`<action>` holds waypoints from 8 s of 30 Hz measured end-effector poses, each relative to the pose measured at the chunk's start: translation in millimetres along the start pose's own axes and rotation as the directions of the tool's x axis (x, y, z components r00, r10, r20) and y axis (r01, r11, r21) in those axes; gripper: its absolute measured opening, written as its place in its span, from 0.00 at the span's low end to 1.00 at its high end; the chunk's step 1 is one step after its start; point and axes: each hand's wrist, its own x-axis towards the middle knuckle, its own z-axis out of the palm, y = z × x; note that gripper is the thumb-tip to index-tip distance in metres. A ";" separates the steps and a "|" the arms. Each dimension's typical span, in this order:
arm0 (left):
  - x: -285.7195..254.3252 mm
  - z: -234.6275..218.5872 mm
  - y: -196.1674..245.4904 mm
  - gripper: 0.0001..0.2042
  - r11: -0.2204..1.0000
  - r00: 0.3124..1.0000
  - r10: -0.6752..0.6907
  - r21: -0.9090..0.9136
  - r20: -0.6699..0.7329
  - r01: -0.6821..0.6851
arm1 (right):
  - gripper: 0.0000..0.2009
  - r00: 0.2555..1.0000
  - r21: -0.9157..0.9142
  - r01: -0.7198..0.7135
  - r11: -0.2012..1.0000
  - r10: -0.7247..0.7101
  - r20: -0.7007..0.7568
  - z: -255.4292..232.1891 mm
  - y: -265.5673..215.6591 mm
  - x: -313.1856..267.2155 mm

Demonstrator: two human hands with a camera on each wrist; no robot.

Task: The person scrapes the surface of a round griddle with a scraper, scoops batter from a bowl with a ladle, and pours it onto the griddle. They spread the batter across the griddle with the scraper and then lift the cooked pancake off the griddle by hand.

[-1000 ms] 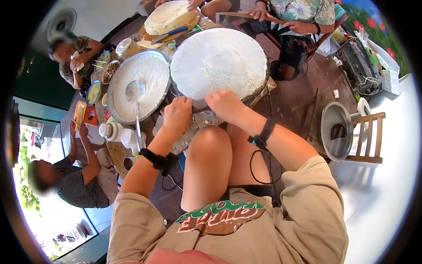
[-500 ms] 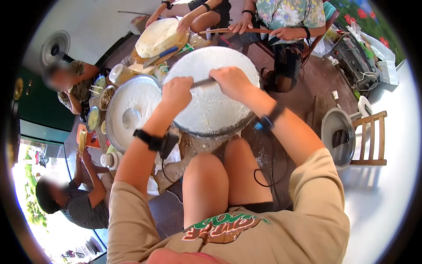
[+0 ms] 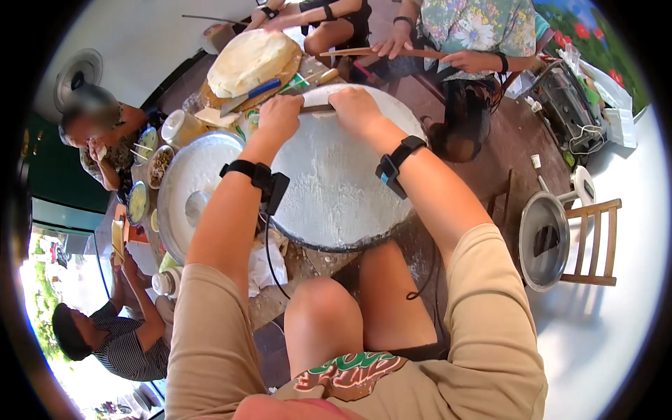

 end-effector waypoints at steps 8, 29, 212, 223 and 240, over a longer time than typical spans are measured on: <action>-86.2 -15.8 10.8 0.07 0.995 0.995 0.061 -0.068 -0.077 -0.066 | 0.04 0.997 0.041 0.079 0.996 -0.079 0.003 -14.8 -57.5 -53.0; -243.9 -60.4 129.6 0.09 0.992 0.973 0.111 -0.088 0.202 -0.095 | 0.12 0.992 0.173 0.083 0.981 -0.097 0.075 -75.0 -130.5 -229.3; -59.9 8.6 -93.5 0.10 0.986 0.998 -0.053 -0.163 -0.029 0.047 | 0.05 0.994 -0.126 0.026 0.992 -0.013 0.104 15.9 -111.5 26.6; -173.1 -12.4 -50.7 0.07 0.979 0.988 -0.150 -0.144 -0.044 0.142 | 0.03 0.979 -0.011 0.193 0.981 -0.192 0.064 -3.4 -163.6 -39.1; -253.6 -34.9 96.8 0.05 0.996 1.000 0.005 -0.085 -0.016 -0.007 | 0.06 0.960 0.099 0.280 0.955 -0.280 -0.015 -69.9 -145.6 -188.6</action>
